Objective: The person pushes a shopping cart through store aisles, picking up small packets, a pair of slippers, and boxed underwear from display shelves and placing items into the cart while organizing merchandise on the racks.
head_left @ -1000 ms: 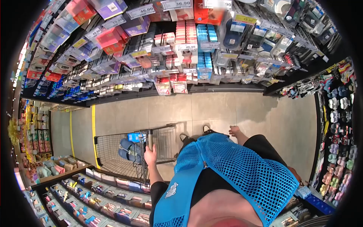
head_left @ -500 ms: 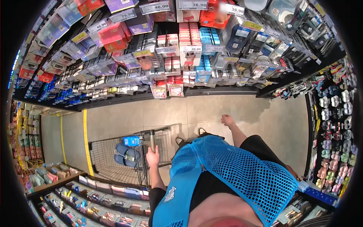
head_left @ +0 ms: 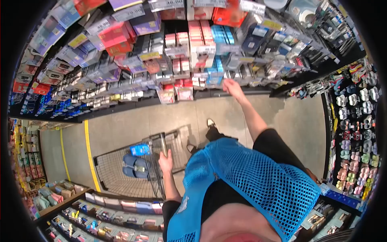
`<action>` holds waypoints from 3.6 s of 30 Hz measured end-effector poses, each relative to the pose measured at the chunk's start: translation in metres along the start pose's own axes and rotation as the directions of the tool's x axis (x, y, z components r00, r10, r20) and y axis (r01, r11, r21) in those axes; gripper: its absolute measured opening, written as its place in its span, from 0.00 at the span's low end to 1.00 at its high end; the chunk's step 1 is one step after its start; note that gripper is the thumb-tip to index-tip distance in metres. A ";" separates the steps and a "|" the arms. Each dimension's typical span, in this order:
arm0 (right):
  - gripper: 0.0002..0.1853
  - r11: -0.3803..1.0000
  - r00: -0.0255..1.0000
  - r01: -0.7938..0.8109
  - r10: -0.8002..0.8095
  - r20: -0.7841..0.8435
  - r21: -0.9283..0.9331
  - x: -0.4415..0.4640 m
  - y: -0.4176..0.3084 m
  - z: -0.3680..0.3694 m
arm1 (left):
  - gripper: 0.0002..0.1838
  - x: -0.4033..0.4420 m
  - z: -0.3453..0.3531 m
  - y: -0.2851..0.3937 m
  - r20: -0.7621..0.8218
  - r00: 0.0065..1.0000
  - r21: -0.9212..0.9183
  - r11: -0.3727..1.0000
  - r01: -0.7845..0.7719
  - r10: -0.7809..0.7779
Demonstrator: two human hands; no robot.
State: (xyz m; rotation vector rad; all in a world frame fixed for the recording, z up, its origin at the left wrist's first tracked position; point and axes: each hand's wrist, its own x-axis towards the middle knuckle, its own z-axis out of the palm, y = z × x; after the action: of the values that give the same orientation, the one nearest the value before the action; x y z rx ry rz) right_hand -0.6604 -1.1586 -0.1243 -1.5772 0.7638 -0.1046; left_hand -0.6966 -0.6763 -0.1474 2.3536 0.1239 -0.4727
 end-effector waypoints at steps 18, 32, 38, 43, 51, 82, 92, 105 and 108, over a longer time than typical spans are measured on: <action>0.28 0.895 0.946 0.305 -0.325 -0.008 -0.326 0.114 -0.076 0.040 | 0.22 0.014 0.013 0.034 -0.173 0.982 0.183 0.977 0.106 -0.074; 0.27 0.995 0.992 -0.095 0.095 0.088 0.003 0.075 0.025 0.001 | 0.20 0.015 0.012 0.028 -0.176 0.984 0.190 0.980 0.060 -0.026; 0.28 0.424 0.937 0.008 0.314 0.155 -0.906 -0.069 0.246 -0.092 | 0.21 0.013 0.006 0.041 -0.169 0.978 0.268 0.949 0.165 -0.122; 0.15 0.270 0.430 -0.759 0.891 -0.144 -0.593 -0.219 0.333 -0.154 | 0.22 0.015 0.005 0.042 -0.151 0.982 0.257 0.955 0.151 -0.114; 0.26 0.694 0.695 -0.715 0.694 -0.189 -0.081 -0.196 0.258 -0.129 | 0.26 0.015 0.004 0.028 -0.079 0.993 0.137 0.986 0.093 -0.083; 0.21 0.613 0.435 0.765 -0.266 0.860 -0.197 -0.002 0.005 0.191 | 0.26 -0.163 0.037 -0.023 -0.541 0.642 0.094 0.719 0.688 -0.544; 0.21 0.381 0.276 0.905 -0.186 0.943 -0.190 -0.038 -0.007 0.355 | 0.26 -0.169 -0.004 -0.063 -0.518 0.666 0.068 0.750 0.658 -0.537; 0.18 0.444 0.560 0.790 -0.242 0.792 -0.423 -0.063 -0.031 0.472 | 0.18 -0.102 -0.097 -0.147 -0.586 0.735 0.194 0.821 0.538 -0.343; 0.18 0.500 0.557 0.785 -0.310 0.771 -0.366 -0.059 -0.026 0.515 | 0.18 -0.081 -0.131 -0.165 -0.628 0.719 0.227 0.814 0.534 -0.297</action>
State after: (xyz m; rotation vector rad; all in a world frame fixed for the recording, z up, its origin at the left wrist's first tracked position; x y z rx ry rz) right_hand -0.4424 -0.6902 -0.1717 -2.3733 -0.4079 0.2379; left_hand -0.7684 -0.4626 -0.1353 2.8063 0.9627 0.0360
